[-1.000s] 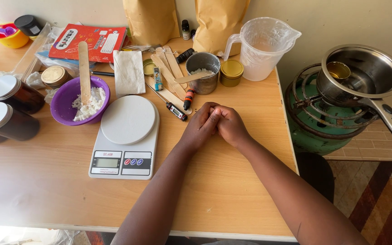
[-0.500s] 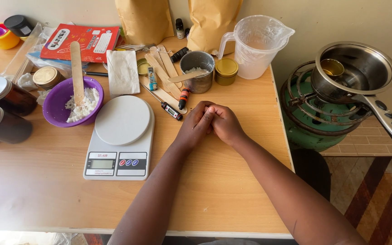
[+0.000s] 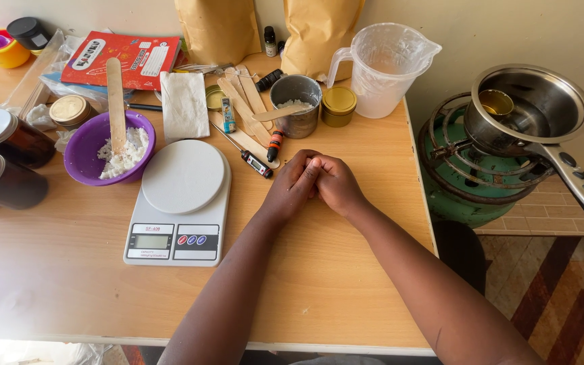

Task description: The person lights a portable gas stove, weighs wax flakes on a digital scale, transfers them to a pot, and stirs the melting wax.

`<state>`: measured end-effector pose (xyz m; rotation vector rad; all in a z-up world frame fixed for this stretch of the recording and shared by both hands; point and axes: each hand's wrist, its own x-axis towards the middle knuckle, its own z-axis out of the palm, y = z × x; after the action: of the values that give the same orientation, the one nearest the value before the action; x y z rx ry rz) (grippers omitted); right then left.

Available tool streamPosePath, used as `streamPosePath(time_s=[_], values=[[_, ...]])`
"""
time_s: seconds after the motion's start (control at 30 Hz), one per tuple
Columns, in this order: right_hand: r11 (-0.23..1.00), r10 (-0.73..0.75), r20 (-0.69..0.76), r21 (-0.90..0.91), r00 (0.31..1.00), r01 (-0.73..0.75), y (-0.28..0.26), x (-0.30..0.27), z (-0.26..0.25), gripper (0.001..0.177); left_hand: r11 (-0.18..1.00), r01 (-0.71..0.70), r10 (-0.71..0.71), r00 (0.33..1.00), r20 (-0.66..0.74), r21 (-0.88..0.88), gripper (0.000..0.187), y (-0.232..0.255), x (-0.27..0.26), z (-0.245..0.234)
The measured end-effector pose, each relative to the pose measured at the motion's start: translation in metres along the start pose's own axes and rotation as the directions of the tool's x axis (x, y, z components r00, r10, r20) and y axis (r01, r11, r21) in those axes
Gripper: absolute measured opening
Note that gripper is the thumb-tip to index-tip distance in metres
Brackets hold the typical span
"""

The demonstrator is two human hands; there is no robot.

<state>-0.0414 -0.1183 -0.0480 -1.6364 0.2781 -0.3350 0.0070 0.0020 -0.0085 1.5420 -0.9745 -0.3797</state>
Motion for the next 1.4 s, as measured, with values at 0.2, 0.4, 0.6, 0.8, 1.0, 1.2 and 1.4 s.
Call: streamPosePath(time_s=[0.2,0.4,0.6,0.8,1.0,1.2,1.4], values=[[1.000,-0.010,0.002,0.004,1.000,0.010,0.005,0.001,-0.001,0.038,1.000,-0.011,0.011,1.000,0.012,0.010,0.037,0.001,0.000,-0.001],[0.999,-0.021,0.005,0.028,1.000,0.021,-0.003,-0.003,0.000,0.038,1.000,-0.004,0.004,1.000,0.009,0.000,0.037,0.003,0.000,-0.001],[0.999,-0.040,0.009,0.031,0.999,0.040,-0.005,-0.004,0.001,0.039,1.000,-0.007,0.007,1.000,0.013,-0.007,0.037,0.005,-0.001,-0.001],[0.999,-0.037,0.008,0.033,0.999,0.037,-0.002,-0.003,0.001,0.039,1.000,-0.009,0.009,1.000,0.009,0.014,0.038,0.001,0.001,-0.001],[0.997,-0.033,0.007,0.075,0.999,0.032,0.003,0.000,0.000,0.038,1.000,-0.001,0.001,1.000,0.011,0.011,0.038,0.002,0.002,-0.001],[0.997,-0.022,0.013,0.078,1.000,0.021,0.001,-0.001,0.001,0.039,1.000,0.001,-0.001,1.000,0.008,0.008,0.037,0.002,0.001,0.000],[0.999,-0.028,0.011,0.047,1.000,0.028,-0.015,-0.007,0.003,0.039,1.000,0.002,-0.002,1.000,0.007,0.017,0.038,0.000,0.002,0.000]])
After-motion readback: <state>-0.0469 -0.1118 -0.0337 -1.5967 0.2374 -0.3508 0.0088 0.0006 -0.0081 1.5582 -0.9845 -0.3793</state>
